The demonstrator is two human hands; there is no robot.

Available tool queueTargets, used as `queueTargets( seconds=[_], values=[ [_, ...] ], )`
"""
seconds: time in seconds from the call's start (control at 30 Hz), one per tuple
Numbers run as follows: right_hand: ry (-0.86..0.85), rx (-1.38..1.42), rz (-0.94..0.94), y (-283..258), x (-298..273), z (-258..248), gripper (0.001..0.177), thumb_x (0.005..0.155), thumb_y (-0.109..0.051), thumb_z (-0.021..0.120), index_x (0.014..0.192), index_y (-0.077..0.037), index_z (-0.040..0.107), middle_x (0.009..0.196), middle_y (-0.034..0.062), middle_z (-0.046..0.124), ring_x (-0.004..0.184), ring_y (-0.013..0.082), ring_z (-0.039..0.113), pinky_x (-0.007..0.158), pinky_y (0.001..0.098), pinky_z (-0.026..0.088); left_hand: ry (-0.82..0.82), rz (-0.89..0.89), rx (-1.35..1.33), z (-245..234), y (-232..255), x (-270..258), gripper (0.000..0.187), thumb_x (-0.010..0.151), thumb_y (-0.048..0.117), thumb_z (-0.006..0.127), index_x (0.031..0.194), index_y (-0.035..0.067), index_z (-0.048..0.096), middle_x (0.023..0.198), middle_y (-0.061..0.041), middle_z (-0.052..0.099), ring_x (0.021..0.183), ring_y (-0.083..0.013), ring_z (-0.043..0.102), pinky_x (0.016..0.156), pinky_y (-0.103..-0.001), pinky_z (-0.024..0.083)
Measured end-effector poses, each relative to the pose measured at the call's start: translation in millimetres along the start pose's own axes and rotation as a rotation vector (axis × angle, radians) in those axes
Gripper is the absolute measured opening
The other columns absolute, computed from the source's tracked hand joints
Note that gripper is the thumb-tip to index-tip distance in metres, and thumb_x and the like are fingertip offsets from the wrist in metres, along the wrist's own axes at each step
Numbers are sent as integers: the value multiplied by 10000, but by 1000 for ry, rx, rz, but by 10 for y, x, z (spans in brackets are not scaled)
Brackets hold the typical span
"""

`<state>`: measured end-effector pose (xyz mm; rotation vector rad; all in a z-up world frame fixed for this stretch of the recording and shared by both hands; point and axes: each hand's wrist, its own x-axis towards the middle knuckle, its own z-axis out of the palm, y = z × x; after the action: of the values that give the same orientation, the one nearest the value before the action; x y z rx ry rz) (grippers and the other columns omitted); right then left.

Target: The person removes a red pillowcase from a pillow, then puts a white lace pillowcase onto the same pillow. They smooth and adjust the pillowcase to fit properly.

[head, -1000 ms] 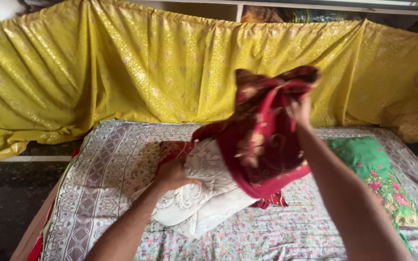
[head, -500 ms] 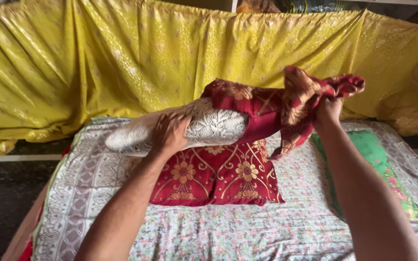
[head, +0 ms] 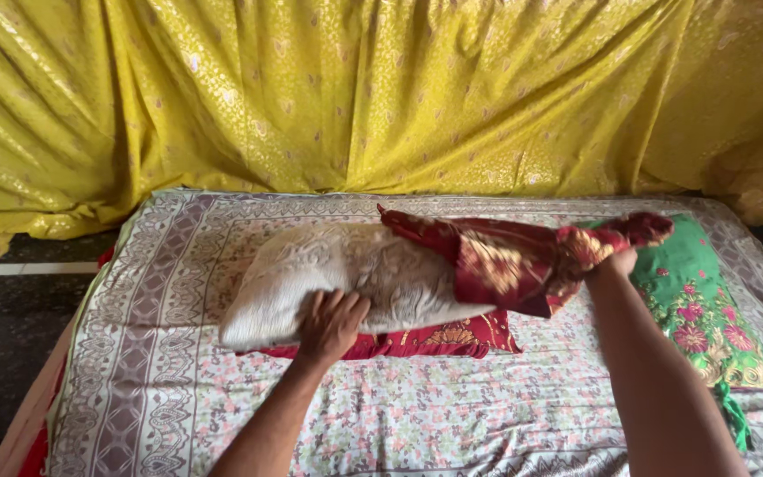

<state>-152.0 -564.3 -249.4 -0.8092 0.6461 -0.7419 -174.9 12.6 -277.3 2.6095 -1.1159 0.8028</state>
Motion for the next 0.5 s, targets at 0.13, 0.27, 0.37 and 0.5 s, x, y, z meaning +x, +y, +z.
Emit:
queueTargets(
  seconds=[0.13, 0.27, 0.37, 0.5],
  values=[
    [7, -339, -2, -38, -106, -237, 341, 1015, -226, 526, 1285, -67, 659, 1163, 132, 731, 1023, 299, 727, 876, 486, 623, 34, -3, -34, 163, 75, -385, 159, 862, 160, 722, 1003, 140, 652, 926, -29, 611, 932, -239, 568, 849, -476, 442],
    [-11, -1004, -186, -28, -193, -439, 339, 992, -200, 573, 1291, -77, 674, 1132, 134, 748, 980, 302, 738, 836, 508, 625, 16, -10, 131, 591, 232, -723, 239, 837, 158, 731, 1064, 153, 655, 998, -29, 627, 952, -214, 559, 857, -451, 439],
    [-212, -1503, -204, -125, -171, -448, 344, 974, -181, 608, 1295, -85, 685, 1109, 135, 762, 948, 304, 747, 806, 525, 627, -120, -19, 215, 739, 494, -917, 383, 794, 174, 763, 1154, 163, 634, 1081, -51, 617, 1015, -229, 544, 854, -440, 435],
    [-634, -1610, 88, -138, -55, -359, 280, 949, -167, 650, 1219, -97, 673, 1117, 99, 764, 979, 264, 728, 859, 536, 586, -374, -57, 141, 755, 710, -1036, 463, 795, 211, 780, 1214, 138, 597, 1182, -85, 581, 1126, -254, 511, 911, -462, 430]
  ],
)
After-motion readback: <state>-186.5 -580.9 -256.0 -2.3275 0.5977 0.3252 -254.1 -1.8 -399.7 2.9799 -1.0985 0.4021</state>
